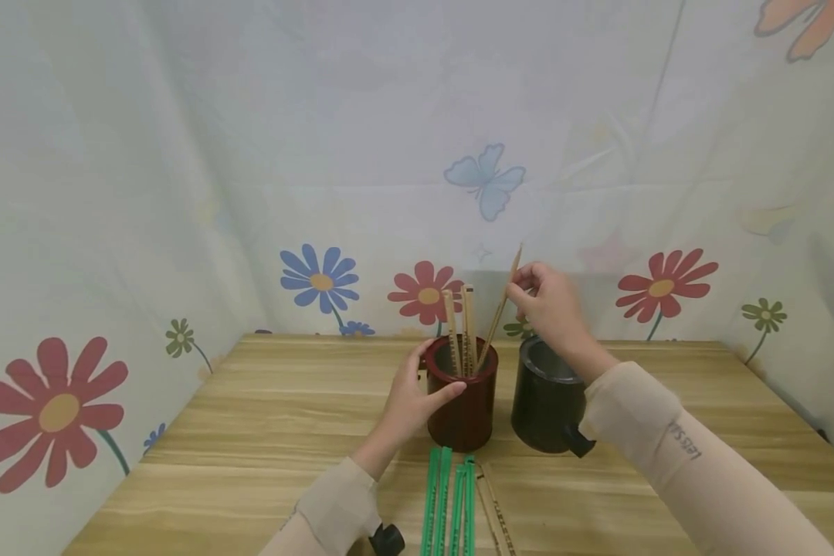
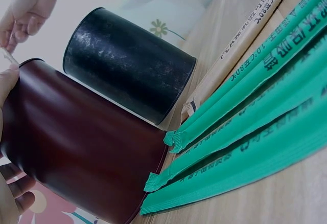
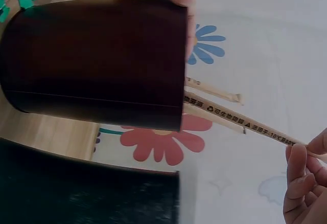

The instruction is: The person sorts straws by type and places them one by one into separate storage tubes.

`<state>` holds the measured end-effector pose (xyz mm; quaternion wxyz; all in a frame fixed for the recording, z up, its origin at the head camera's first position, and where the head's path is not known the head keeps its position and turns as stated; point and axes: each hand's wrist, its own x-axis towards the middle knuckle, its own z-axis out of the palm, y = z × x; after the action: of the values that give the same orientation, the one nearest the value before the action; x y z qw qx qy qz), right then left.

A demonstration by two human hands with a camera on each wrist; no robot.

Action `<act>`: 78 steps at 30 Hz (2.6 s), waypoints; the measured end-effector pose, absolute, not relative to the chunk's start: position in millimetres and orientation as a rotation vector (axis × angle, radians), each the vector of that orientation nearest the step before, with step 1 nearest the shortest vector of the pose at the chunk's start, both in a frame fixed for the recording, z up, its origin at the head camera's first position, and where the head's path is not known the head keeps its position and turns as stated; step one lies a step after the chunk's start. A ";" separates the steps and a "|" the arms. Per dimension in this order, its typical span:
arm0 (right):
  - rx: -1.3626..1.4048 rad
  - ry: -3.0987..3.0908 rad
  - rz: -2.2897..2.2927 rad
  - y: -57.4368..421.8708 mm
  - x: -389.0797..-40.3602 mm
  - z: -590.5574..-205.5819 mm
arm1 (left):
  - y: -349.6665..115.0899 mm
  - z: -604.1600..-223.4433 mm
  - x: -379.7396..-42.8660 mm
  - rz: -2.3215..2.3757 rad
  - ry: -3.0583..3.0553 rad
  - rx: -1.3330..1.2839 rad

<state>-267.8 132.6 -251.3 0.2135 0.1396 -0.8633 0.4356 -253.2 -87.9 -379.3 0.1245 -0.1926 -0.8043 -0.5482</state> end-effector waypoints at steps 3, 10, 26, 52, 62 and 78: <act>0.393 -2.445 1.205 129.7 -267.8 -258.2 | -88.2 -379.3 -253.1 -1.597 -2.345 -0.567; 0.407 -2.498 1.181 124.1 -269.7 -268.5 | -87.2 -377.3 -251.8 -1.601 -2.351 -0.565; 0.427 -2.646 1.079 112.0 -272.8 -284.1 | -87.4 -376.6 -253.3 -1.600 -2.344 -0.579; 0.354 -2.729 0.977 108.2 -274.2 -291.1 | -85.7 -376.2 -253.7 -1.590 -2.353 -0.576; 0.360 -2.736 1.036 117.6 -274.3 -289.1 | -88.0 -378.5 -252.4 -1.594 -2.344 -0.569; 0.410 -2.648 1.114 134.8 -261.1 -272.4 | -89.7 -379.1 -255.0 -1.613 -2.332 -0.575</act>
<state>-261.1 134.8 -272.4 0.1194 0.1404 -0.9060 0.3811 -255.0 -89.7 -379.1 0.1239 -0.1971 -0.7999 -0.5531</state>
